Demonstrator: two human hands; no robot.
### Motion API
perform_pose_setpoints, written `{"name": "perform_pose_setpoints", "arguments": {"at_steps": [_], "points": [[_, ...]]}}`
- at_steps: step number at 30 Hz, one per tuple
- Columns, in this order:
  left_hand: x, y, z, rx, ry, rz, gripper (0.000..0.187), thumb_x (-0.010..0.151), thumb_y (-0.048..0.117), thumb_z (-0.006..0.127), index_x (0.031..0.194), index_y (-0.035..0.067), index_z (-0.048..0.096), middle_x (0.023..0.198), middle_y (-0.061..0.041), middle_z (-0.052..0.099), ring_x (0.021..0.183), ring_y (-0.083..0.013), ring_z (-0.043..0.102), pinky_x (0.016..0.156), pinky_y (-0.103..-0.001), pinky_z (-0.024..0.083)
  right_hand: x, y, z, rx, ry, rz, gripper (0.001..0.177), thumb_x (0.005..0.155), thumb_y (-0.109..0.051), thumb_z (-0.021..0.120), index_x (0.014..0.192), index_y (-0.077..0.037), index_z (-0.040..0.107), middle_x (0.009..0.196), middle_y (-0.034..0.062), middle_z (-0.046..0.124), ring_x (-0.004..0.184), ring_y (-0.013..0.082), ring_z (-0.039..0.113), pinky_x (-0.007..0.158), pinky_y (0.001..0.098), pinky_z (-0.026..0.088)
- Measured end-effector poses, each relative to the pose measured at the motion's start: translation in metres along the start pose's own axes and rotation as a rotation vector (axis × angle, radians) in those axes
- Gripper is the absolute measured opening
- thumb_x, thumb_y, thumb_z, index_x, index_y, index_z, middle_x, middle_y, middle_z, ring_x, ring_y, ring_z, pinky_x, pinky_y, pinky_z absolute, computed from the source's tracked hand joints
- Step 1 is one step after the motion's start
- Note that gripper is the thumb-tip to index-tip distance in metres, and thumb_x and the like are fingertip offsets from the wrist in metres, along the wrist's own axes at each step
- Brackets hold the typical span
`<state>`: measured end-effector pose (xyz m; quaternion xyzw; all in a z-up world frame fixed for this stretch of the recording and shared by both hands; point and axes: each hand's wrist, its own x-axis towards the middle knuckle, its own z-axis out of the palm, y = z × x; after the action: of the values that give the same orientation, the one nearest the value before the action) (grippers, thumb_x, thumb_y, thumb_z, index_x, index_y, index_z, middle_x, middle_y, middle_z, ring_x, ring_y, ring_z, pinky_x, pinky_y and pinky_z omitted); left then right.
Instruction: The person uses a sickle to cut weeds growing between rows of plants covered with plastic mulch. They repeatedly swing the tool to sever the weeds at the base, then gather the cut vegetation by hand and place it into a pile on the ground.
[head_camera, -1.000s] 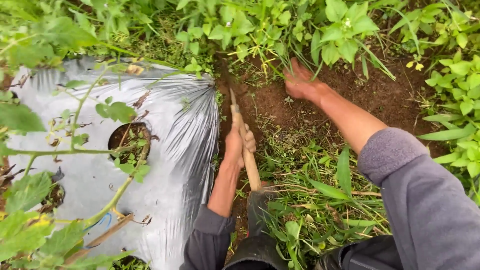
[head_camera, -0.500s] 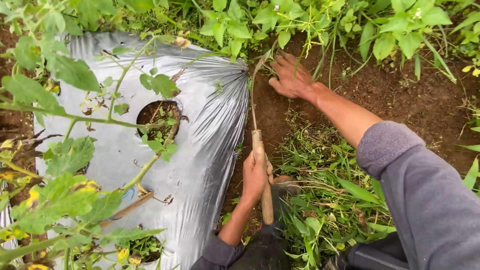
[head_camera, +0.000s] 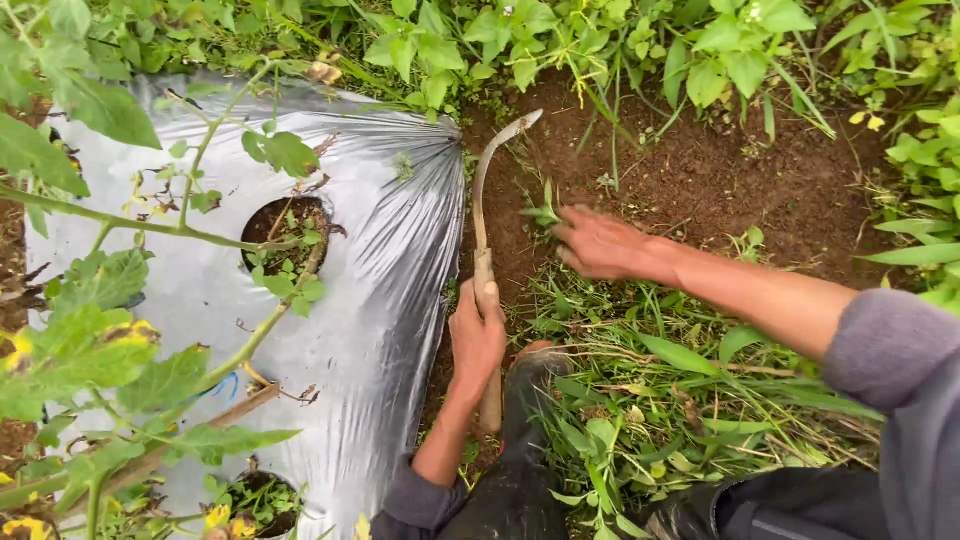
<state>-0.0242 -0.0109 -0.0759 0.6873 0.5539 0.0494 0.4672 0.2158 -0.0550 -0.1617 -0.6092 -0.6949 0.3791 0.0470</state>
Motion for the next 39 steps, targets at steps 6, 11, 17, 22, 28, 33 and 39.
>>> {"name": "perform_pose_setpoints", "arguments": {"at_steps": [6, 11, 17, 22, 28, 33, 39], "points": [[0.036, 0.032, 0.006, 0.211, -0.064, -0.029, 0.043, 0.108, 0.027, 0.041, 0.127, -0.012, 0.048, 0.089, -0.037, 0.069, 0.075, -0.0441, 0.072, 0.063, -0.053, 0.053, -0.08, -0.057, -0.014, 0.116, -0.611, 0.016, 0.073, 0.106, -0.06, 0.024, 0.143, -0.004, 0.051, 0.155, 0.0226, 0.042, 0.153, 0.0346, 0.028, 0.126, 0.0551, 0.021], [0.019, -0.015, 0.044, 0.468, -0.27, 0.081, 0.04, 0.108, 0.036, 0.036, 0.124, 0.002, 0.05, 0.079, -0.029, 0.069, 0.069, -0.0409, 0.074, 0.056, -0.049, 0.058, -0.093, -0.088, -0.011, -0.112, -0.551, 0.022, 0.044, 0.104, -0.021, 0.038, 0.138, 0.003, 0.053, 0.15, 0.0303, 0.044, 0.144, 0.0406, 0.04, 0.117, 0.0603, 0.034], [-0.037, -0.014, 0.029, 0.381, -0.613, 0.013, 0.046, 0.107, 0.038, 0.04, 0.129, 0.0, 0.054, 0.087, -0.029, 0.07, 0.077, -0.0396, 0.074, 0.065, -0.052, 0.058, -0.083, -0.079, 0.045, -0.007, -0.391, 0.147, 0.053, 0.107, -0.027, 0.022, 0.128, 0.006, 0.059, 0.118, 0.0282, 0.066, 0.117, 0.0357, 0.067, 0.105, 0.0563, 0.05], [-0.027, 0.008, 0.015, 0.205, -0.389, 0.004, 0.035, 0.106, 0.025, 0.048, 0.124, -0.005, 0.054, 0.08, -0.025, 0.069, 0.065, -0.0294, 0.068, 0.054, -0.039, 0.054, -0.091, -0.111, -0.019, 0.037, -0.45, 0.149, 0.048, 0.108, -0.022, 0.025, 0.14, 0.002, 0.053, 0.137, 0.0301, 0.057, 0.13, 0.0378, 0.059, 0.114, 0.056, 0.044], [0.007, 0.013, 0.018, 0.244, -0.297, 0.037, 0.034, 0.104, 0.014, 0.05, 0.131, -0.007, 0.046, 0.08, -0.024, 0.066, 0.06, -0.0268, 0.063, 0.05, -0.039, 0.048, -0.098, -0.119, -0.036, -0.282, -0.656, 0.05, 0.06, 0.108, -0.037, 0.037, 0.156, -0.001, 0.033, 0.161, 0.0307, 0.029, 0.147, 0.0412, 0.036, 0.12, 0.0652, 0.021], [-0.021, -0.006, 0.031, 0.336, -0.511, -0.086, 0.04, 0.1, 0.022, 0.059, 0.129, -0.005, 0.058, 0.092, -0.026, 0.068, 0.082, -0.0388, 0.07, 0.07, -0.05, 0.055, -0.08, -0.085, -0.045, -0.201, -0.485, 0.144, 0.043, 0.107, -0.04, 0.045, 0.126, -0.004, 0.059, 0.113, 0.0184, 0.055, 0.099, 0.0264, 0.057, 0.096, 0.0495, 0.047], [-0.026, -0.018, 0.009, 0.025, -0.273, -0.066, 0.035, 0.103, 0.035, 0.054, 0.106, 0.002, 0.066, 0.075, -0.014, 0.061, 0.069, -0.0251, 0.062, 0.063, -0.042, 0.052, -0.108, -0.083, -0.116, 0.103, 0.042, 0.442, 0.033, 0.105, -0.029, 0.058, 0.104, 0.001, 0.072, 0.073, 0.0117, 0.068, 0.06, 0.0191, 0.068, 0.072, 0.0367, 0.062]]}}
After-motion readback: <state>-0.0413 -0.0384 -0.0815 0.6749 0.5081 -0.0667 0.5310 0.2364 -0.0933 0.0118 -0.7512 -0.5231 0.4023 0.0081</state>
